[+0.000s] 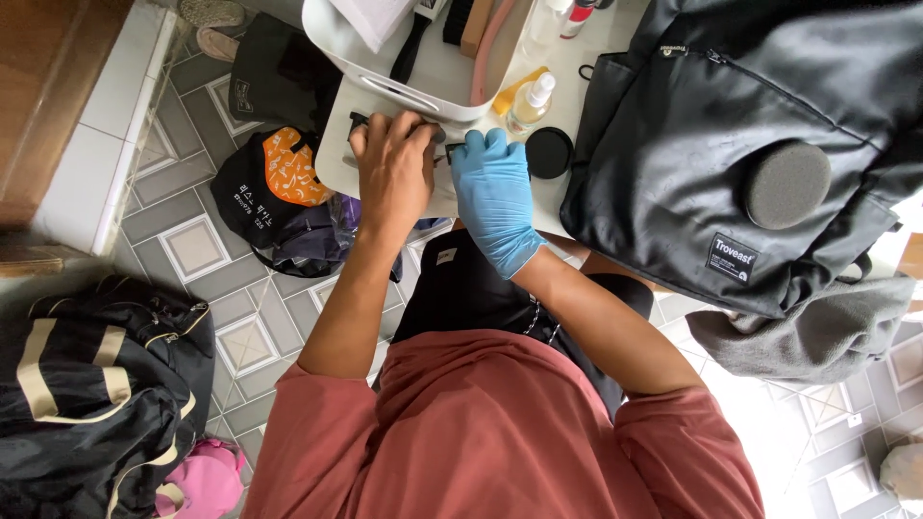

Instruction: A person cleans and polishes a black backpack using a specialized cleaning wax and a sponge applicator.

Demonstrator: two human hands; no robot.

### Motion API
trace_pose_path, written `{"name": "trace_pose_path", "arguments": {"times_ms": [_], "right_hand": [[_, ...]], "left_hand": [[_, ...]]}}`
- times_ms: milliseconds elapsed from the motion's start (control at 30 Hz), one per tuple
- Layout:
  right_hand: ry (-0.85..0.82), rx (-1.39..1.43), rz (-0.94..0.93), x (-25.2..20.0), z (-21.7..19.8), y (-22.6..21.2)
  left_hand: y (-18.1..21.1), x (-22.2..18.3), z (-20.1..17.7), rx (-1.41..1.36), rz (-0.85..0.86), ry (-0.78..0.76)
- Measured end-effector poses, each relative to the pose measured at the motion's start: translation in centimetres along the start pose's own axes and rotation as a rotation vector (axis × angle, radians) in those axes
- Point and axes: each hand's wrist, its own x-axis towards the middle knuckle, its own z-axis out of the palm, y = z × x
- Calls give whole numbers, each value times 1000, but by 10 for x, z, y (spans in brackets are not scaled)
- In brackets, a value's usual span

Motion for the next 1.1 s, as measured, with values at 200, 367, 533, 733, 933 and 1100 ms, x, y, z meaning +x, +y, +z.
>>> {"name": "trace_pose_path", "arguments": {"times_ms": [200, 367, 533, 733, 933, 1100], "right_hand": [[-35, 62, 4, 0, -3, 3], [141, -33, -43, -9, -10, 16], [262, 246, -58, -25, -56, 28], [326, 832, 131, -73, -97, 41], [273, 1083, 267, -105, -120, 66], [267, 1286, 435, -131, -100, 84]], "left_hand": [[-13, 5, -27, -123, -29, -24], [-21, 6, -40, -218, -34, 102], [-21, 4, -25, -135, -23, 83], [1, 4, -4, 23, 22, 46], [11, 5, 3, 46, 67, 85], [12, 5, 7, 86, 145, 186]]}}
